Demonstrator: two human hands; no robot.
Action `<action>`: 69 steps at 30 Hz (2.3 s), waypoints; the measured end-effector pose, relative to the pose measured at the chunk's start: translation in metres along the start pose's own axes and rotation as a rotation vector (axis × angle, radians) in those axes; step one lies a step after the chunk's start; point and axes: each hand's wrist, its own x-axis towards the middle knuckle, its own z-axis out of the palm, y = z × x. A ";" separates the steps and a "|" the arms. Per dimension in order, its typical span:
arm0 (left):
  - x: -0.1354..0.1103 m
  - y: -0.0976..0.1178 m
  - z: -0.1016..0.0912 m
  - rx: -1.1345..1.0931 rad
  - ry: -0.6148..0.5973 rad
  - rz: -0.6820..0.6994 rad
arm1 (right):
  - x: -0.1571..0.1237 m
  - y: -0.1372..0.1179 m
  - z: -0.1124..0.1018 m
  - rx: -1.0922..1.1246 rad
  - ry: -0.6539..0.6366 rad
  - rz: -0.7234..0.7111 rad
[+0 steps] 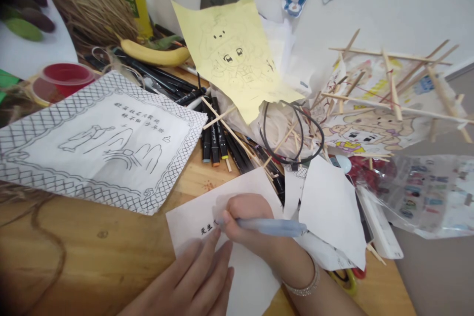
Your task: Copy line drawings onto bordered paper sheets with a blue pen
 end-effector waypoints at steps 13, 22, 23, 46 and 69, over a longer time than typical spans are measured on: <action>0.000 0.000 0.000 -0.005 -0.005 0.015 | -0.002 0.002 0.001 0.043 0.017 0.034; -0.001 0.001 0.003 -0.009 0.003 0.025 | 0.000 0.004 0.002 0.070 0.020 -0.010; -0.001 0.001 0.003 -0.010 0.009 0.018 | 0.000 0.004 0.002 0.074 0.025 -0.008; -0.001 0.001 0.003 -0.012 -0.002 0.025 | -0.001 0.001 0.000 -0.008 0.007 -0.007; 0.001 -0.001 -0.004 -0.016 -0.044 0.021 | -0.001 0.006 0.003 0.066 0.041 -0.050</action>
